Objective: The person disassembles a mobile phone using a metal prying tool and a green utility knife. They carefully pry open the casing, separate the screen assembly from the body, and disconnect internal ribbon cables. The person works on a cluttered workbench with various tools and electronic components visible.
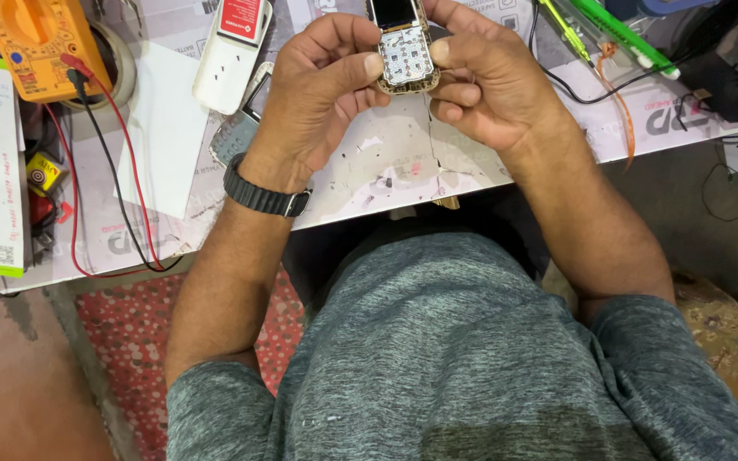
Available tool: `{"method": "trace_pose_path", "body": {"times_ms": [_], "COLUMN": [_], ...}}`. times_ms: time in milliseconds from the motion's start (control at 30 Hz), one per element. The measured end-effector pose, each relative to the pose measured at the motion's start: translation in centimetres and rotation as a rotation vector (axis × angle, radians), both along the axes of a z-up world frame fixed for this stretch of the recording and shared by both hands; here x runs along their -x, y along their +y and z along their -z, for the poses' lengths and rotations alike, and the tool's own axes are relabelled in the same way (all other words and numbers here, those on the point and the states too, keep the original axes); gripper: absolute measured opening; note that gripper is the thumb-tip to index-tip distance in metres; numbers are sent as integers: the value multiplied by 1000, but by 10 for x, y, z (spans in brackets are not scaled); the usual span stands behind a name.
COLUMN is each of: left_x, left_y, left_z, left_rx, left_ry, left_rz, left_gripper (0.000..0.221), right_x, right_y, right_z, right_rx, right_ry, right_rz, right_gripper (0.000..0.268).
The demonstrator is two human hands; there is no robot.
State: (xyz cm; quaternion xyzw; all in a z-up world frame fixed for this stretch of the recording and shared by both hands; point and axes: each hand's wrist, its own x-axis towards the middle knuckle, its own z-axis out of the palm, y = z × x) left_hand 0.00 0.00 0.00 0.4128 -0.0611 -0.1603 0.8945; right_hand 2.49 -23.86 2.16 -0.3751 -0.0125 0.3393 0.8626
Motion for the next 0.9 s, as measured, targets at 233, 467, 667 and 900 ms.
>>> {"method": "trace_pose_path", "body": {"times_ms": [233,467,667,900], "left_x": [0,0,-1,-3], "left_y": [0,0,-1,2], "left_z": [0,-2,-3,-3], "left_rx": [18,17,33,56], "left_ry": [1,17,45,105], "left_rz": [9,11,18,35], "left_gripper": [22,22,21,19], "right_x": [1,1,1,-2], "right_y": [1,2,2,5], "right_z": [-2,-3,-3,-3], "right_rx": [-3,-9,31,10], "right_ry": [14,9,15,48], "right_rz": [0,0,24,6], "right_gripper": [52,55,59,55]}}
